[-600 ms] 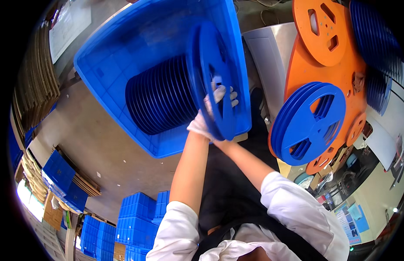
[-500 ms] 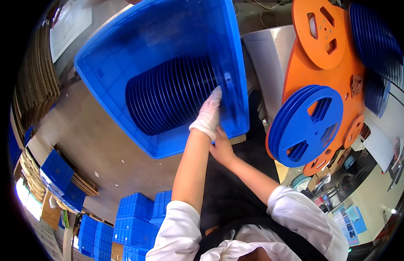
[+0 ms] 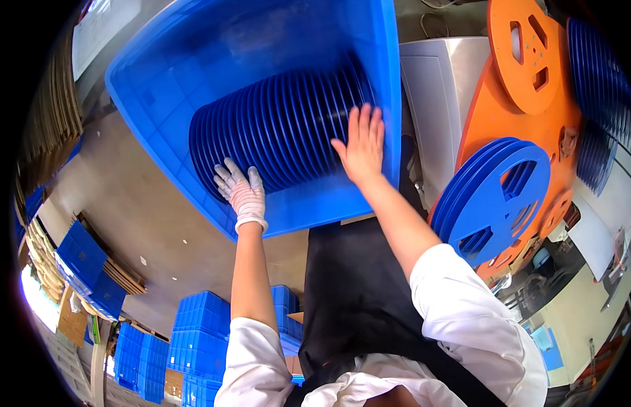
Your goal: The person repeatedly picks up blue plastic spools from a blue bin, inspects them, and places them onto a stack on an orange table. The person handles the spools one by one, occasionally adjusting the stack.
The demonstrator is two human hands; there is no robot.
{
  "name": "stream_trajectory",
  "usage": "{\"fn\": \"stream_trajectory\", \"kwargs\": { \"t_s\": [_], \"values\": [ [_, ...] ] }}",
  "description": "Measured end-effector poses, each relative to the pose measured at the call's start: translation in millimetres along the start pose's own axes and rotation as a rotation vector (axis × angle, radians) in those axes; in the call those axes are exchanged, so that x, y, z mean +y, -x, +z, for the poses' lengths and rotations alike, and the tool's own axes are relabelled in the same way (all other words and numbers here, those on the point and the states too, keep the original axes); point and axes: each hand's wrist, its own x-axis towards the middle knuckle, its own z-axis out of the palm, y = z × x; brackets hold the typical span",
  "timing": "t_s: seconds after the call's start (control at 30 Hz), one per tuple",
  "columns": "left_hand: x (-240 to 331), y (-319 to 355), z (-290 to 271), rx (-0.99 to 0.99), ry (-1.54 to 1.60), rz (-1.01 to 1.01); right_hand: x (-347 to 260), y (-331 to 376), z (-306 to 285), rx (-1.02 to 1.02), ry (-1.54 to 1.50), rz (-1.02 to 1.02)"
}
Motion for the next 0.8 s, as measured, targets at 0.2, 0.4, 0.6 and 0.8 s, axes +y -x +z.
{"fn": "stream_trajectory", "kwargs": {
  "t_s": [0.2, 0.4, 0.6, 0.8],
  "values": [
    [-5, 7, 5, -0.105, -0.018, -0.073, -5, 84, -2, -0.136, -0.158, 0.194],
    [-6, 5, -7, -0.155, 0.038, 0.011, -17, -17, -18, 0.014, 0.03, -0.105],
    [31, 11, -11, -0.225, -0.009, 0.027, 0, -16, 10, 0.012, 0.08, -0.037],
    [21, 12, -20, -0.246, -0.106, -0.025, 0, 5, 1, -0.112, 0.101, -0.021]
  ]
}}
